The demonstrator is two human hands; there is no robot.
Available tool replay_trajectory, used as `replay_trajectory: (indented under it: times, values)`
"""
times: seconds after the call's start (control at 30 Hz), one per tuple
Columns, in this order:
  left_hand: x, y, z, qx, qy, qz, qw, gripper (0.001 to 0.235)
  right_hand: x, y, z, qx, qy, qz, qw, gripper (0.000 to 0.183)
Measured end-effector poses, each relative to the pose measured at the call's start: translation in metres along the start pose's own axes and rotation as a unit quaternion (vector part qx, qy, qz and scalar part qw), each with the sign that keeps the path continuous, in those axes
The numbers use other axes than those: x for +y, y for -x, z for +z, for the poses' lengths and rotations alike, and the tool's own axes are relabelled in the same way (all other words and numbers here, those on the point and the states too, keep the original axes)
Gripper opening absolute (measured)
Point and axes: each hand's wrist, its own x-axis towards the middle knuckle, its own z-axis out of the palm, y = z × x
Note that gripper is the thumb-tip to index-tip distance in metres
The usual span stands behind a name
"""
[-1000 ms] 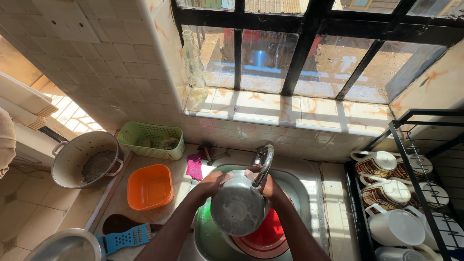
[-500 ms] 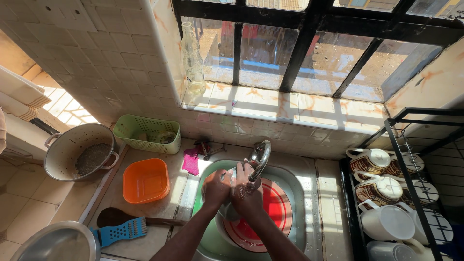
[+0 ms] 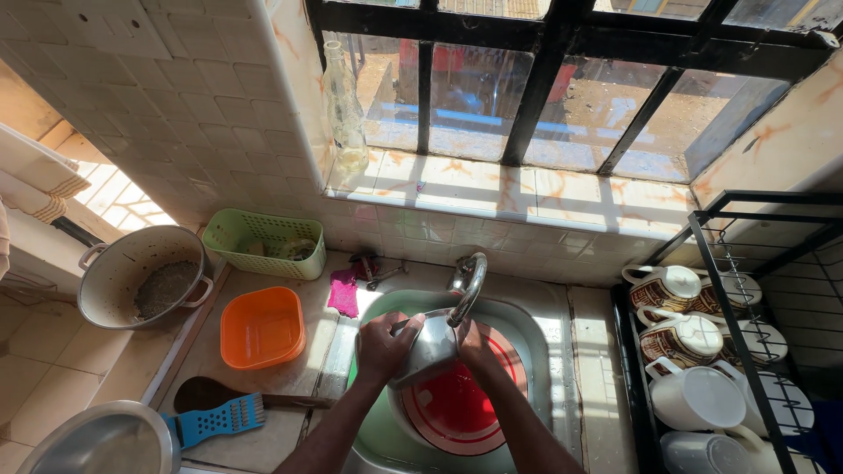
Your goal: Washing and rinsing a metal pot in a kitchen sink
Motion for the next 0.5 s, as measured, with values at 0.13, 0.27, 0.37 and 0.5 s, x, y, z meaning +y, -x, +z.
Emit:
replay_trajectory:
  times: [0.13,0.27,0.37,0.5]
  values:
    - [-0.03,-0.014,0.002,-0.001,0.048,-0.008,0.999,0.059,-0.002,0.005,0.01,-0.08,-0.106,-0.03,0.991,0.098]
    - [-0.036,-0.019,-0.006,-0.01,0.213,-0.038,0.976,0.061,0.006,0.002,0.013,-0.128,-0.276,0.032,0.952,0.084]
    - [-0.039,-0.019,-0.012,-0.043,0.33,-0.082,0.939,0.046,0.02,-0.001,0.015,-0.144,-0.345,0.028,0.927,0.084]
    - [-0.054,-0.034,-0.013,-0.147,0.352,-0.045,0.923,0.039,0.026,0.002,0.004,-0.186,-0.389,0.008,0.902,0.092]
